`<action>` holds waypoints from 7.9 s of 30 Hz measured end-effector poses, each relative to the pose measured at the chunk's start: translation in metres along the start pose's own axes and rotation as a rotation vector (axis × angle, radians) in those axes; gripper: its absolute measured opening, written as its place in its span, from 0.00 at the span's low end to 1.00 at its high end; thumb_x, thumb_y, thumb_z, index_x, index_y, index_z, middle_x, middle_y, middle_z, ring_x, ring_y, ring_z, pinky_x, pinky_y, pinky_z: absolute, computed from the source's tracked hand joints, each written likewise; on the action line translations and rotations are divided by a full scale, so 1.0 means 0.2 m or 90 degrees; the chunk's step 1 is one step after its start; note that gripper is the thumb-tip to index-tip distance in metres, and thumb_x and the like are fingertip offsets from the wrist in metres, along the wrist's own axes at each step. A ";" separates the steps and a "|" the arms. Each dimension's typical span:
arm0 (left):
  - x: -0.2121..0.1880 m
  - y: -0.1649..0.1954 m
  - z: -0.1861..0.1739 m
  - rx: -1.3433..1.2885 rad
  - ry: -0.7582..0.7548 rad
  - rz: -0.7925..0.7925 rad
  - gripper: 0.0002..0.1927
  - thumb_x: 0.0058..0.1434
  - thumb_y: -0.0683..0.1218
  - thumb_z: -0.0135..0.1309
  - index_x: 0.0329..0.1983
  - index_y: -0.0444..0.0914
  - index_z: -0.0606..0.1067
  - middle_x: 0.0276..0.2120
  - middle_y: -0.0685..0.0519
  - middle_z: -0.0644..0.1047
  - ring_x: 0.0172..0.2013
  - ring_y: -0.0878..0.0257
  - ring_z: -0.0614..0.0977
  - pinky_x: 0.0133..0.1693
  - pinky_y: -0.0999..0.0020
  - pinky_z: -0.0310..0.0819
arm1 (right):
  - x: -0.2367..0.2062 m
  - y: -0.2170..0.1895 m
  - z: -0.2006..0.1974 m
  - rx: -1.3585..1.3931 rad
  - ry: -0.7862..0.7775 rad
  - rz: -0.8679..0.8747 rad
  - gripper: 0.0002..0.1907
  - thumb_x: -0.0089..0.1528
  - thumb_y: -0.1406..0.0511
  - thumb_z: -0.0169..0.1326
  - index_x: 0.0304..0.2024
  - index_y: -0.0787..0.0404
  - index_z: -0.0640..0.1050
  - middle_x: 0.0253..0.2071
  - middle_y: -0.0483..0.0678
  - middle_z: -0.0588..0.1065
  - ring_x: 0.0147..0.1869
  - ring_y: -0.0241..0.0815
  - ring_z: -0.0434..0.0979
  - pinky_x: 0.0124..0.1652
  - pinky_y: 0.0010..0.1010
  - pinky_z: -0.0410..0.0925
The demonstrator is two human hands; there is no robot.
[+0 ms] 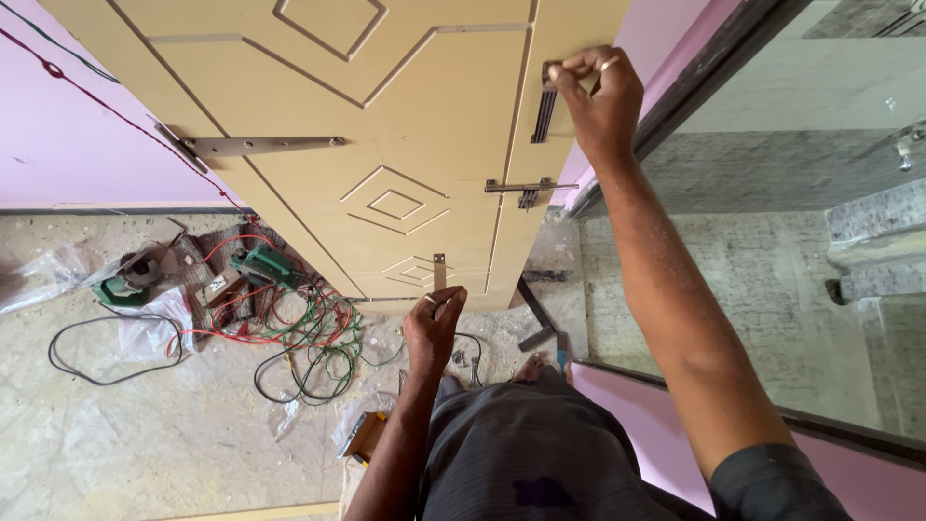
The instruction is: The person marks a door with a pencil, then uses a power drill to secure a metal latch. They then pick up a metal lock body and install it into the door edge, securing it with screws.
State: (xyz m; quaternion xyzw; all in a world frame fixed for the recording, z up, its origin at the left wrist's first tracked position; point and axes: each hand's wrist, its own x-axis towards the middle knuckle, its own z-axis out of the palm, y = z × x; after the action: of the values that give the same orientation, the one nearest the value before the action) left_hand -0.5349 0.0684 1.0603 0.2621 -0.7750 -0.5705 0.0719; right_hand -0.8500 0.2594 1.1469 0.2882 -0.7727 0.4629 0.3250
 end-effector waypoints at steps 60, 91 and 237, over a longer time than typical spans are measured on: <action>1.05 0.62 0.58 0.116 -0.032 0.362 0.17 0.62 0.59 0.62 0.35 0.42 0.82 0.15 0.57 0.77 0.16 0.65 0.78 0.24 0.64 0.71 | -0.66 -0.08 0.03 0.215 -0.161 0.431 0.14 0.70 0.64 0.52 0.54 0.64 0.80 0.44 0.48 0.82 0.48 0.36 0.82 0.49 0.26 0.75; 0.73 0.11 0.44 -0.724 -0.191 -0.051 0.16 0.74 0.55 0.47 0.42 0.37 0.75 0.17 0.59 0.65 0.16 0.69 0.62 0.20 0.69 0.57 | -0.70 0.06 0.19 0.220 0.041 0.560 0.13 0.67 0.58 0.61 0.42 0.59 0.73 0.33 0.47 0.78 0.36 0.34 0.77 0.39 0.25 0.72; 0.01 0.95 1.51 0.296 0.783 -0.088 0.16 0.54 0.42 0.68 0.43 0.35 0.77 0.37 0.48 0.81 0.39 0.52 0.84 0.45 0.57 0.77 | -0.12 0.18 0.17 0.961 -0.895 -0.045 0.28 0.76 0.56 0.44 0.23 0.64 0.71 0.17 0.45 0.66 0.20 0.34 0.63 0.23 0.32 0.58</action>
State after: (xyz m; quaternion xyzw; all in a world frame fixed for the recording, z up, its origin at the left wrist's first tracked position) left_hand -0.7229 0.3629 1.1323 0.5981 -0.6769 -0.1380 0.4062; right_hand -0.8705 0.2470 1.0979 0.6454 -0.2874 0.5444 -0.4522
